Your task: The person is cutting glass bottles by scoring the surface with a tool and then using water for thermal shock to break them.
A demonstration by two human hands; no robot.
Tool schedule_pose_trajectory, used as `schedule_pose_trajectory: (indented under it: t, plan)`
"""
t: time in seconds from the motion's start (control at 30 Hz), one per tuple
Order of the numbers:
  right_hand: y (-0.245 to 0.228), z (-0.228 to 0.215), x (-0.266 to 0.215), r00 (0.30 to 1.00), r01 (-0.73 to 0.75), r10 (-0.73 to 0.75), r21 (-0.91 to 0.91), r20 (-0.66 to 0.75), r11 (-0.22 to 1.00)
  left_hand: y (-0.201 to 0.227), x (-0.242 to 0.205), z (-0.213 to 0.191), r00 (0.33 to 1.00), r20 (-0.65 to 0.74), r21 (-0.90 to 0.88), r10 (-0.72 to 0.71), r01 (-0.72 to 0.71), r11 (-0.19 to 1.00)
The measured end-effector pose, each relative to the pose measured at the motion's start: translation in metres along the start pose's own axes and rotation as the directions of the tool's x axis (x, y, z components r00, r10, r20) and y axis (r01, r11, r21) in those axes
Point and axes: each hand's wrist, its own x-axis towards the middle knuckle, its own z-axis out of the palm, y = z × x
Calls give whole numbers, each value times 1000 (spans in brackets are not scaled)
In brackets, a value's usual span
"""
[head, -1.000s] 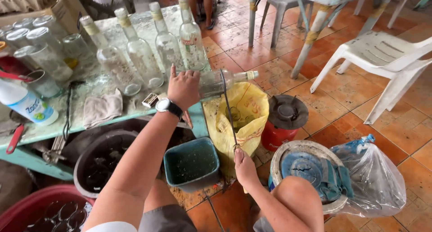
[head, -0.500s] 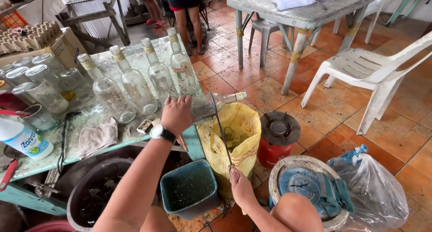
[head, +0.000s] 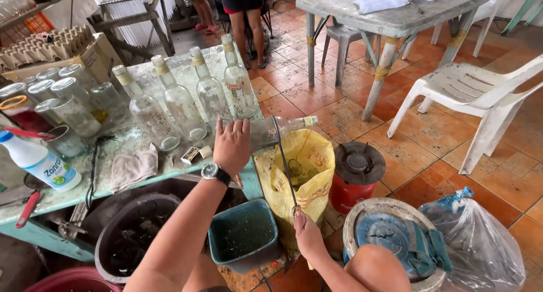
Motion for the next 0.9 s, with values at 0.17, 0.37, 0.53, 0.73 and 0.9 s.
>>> schedule_pose_trajectory:
  t: [0.17, 0.37, 0.53, 0.73, 0.9]
  plan:
    - [6, 4, 5, 999, 19, -19, -8, -32, 1000, -15, 25, -11, 956, 294, -59, 14, 3, 998]
    - [5, 5, 6, 996, 83, -82, 27, -19, 996, -2, -6, 16, 999, -38, -2, -30, 30, 1000]
    - [-1, 3, 1, 1000, 13, -14, -20, -24, 1000, 0, -4, 16, 999, -17, -29, -43, 42, 999]
    - [10, 7, 8, 998, 45, -45, -3, -40, 999, -23, 29, -8, 934, 358, -127, 12, 36, 991]
    - [6, 3, 2, 999, 43, -42, 26, -15, 999, -3, -5, 5, 990, 127, -61, -55, 64, 996]
